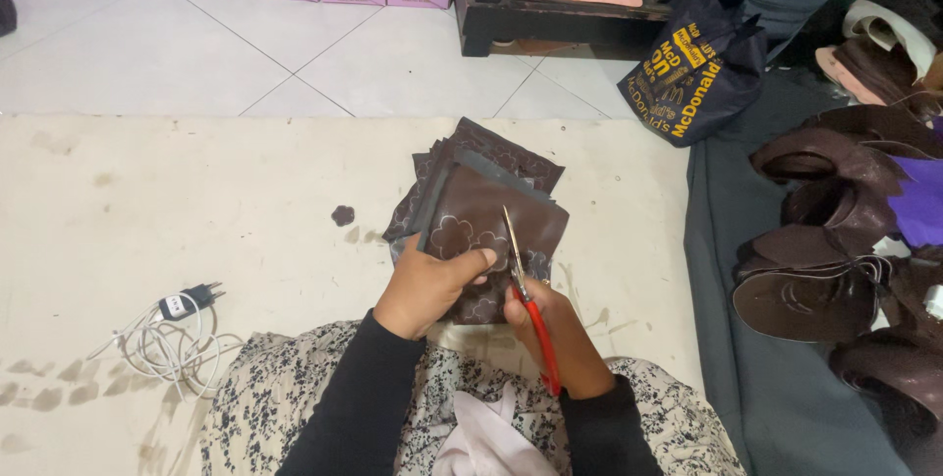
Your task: The person sits on the floor and uses red-handled scissors to cut a flower-shaped pattern from a stack of brown patterned material. The person holds the material with the left hand and cuts with the right hand, then separates the cut piece from the remaining stack.
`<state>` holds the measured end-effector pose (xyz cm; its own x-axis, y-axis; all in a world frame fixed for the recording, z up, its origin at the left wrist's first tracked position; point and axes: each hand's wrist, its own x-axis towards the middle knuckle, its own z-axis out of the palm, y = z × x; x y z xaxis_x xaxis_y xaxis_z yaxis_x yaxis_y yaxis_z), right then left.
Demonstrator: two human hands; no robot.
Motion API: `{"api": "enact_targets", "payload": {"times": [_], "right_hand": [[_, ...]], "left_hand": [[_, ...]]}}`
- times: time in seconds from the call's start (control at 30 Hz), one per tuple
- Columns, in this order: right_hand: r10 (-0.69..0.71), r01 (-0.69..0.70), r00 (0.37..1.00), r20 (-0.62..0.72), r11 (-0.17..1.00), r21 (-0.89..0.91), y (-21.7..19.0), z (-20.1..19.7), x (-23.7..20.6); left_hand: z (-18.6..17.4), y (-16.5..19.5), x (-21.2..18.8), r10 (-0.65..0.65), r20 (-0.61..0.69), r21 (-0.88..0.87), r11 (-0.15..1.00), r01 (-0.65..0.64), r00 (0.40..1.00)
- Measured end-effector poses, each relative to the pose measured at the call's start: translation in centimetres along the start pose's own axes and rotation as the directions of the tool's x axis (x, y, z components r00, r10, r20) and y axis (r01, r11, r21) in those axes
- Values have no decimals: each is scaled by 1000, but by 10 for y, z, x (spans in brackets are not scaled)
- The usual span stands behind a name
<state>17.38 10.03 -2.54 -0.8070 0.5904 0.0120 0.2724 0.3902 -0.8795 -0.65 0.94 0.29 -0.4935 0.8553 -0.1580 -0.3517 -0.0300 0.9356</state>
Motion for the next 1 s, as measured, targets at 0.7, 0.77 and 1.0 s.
{"api": "enact_targets", "payload": {"times": [0.7, 0.77, 1.0], "right_hand": [[109, -109, 989, 97, 994, -6, 10, -5, -2], [139, -138, 986, 90, 990, -25, 13, -4, -1], [122, -123, 985, -123, 992, 1, 16, 16, 3]], "left_hand": [[-15, 6, 3, 63, 99, 81, 994, -71, 993], [-18, 2, 5, 66, 101, 86, 993, -75, 993], [4, -34, 18, 39, 8, -197, 980, -37, 999]]}}
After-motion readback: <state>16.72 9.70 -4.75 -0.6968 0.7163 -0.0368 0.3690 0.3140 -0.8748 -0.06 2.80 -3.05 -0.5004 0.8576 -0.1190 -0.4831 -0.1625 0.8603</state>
